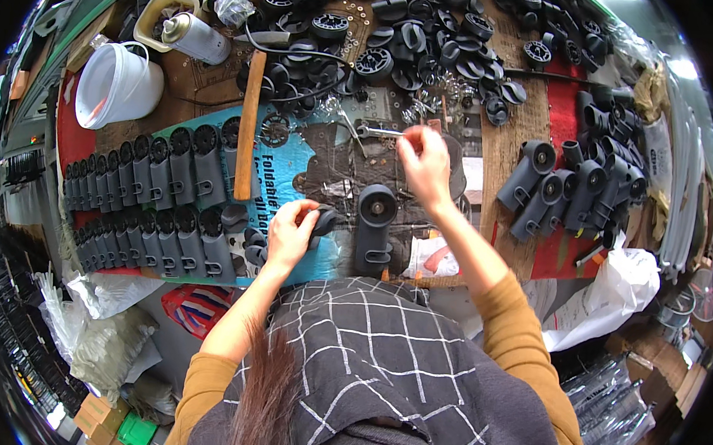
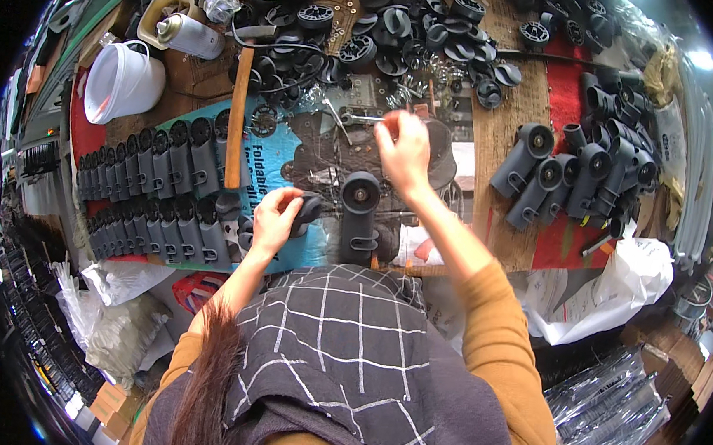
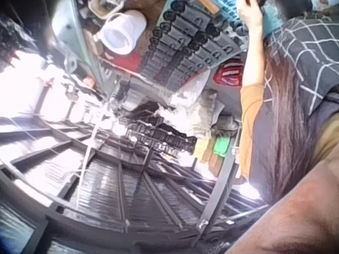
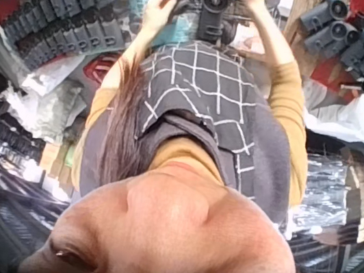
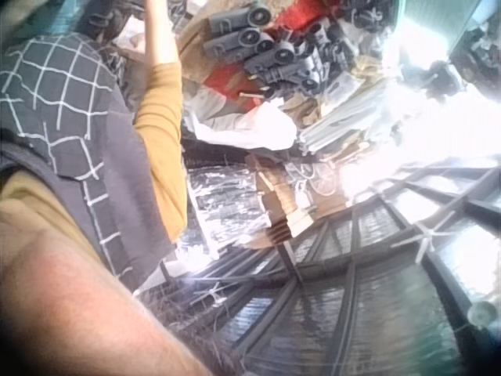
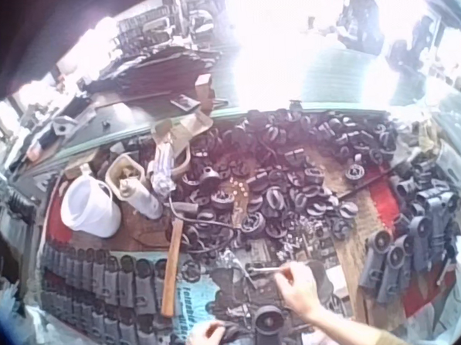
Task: The person cleans small black plastic components with a toothbrush and water, then assembles them into larger gray cylindrical housings. The person repeatedly picks up parts, fits them together, and places the assembled units on the workbench.
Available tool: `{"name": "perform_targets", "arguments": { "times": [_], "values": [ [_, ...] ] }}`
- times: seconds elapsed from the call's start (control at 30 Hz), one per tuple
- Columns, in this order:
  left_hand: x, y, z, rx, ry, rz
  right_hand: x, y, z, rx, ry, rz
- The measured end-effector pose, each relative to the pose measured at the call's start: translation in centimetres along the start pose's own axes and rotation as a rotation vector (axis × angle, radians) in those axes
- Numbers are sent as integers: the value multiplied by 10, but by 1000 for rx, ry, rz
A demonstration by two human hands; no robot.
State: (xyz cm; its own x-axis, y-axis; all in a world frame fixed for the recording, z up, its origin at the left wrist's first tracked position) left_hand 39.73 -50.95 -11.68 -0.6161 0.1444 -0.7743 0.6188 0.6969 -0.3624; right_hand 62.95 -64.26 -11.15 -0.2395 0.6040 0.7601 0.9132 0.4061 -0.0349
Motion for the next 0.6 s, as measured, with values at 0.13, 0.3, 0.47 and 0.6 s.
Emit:
{"name": "perform_targets", "arguments": {
  "times": [0.13, 0.3, 0.47, 0.6],
  "values": [
    [25, -3, -14, -50, 312, 216, 7, 97, 30, -203, -151, -330],
    [29, -7, -19, -77, 310, 190, 11, 126, 51, 73, -557, -579],
    [11, -1, -19, -107, 305, 228, -9, 103, 29, 33, -318, -641],
    [-10, 20, -10, -131, 209, 292, -28, 111, 4, 174, 320, 75]
  ]
}}
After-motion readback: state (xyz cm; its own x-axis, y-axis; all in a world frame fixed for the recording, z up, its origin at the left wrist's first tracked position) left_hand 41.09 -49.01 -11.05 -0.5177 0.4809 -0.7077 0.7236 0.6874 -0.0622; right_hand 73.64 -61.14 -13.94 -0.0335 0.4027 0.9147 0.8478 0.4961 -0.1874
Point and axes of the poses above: each hand's wrist, its own y-axis towards the middle knuckle, its own z-axis out of the palm, x = y × z, the point moved 1 cm from there along y, towards the middle knuckle, and after that the axes turned 7 degrees about -x, right-handed, at the moved point
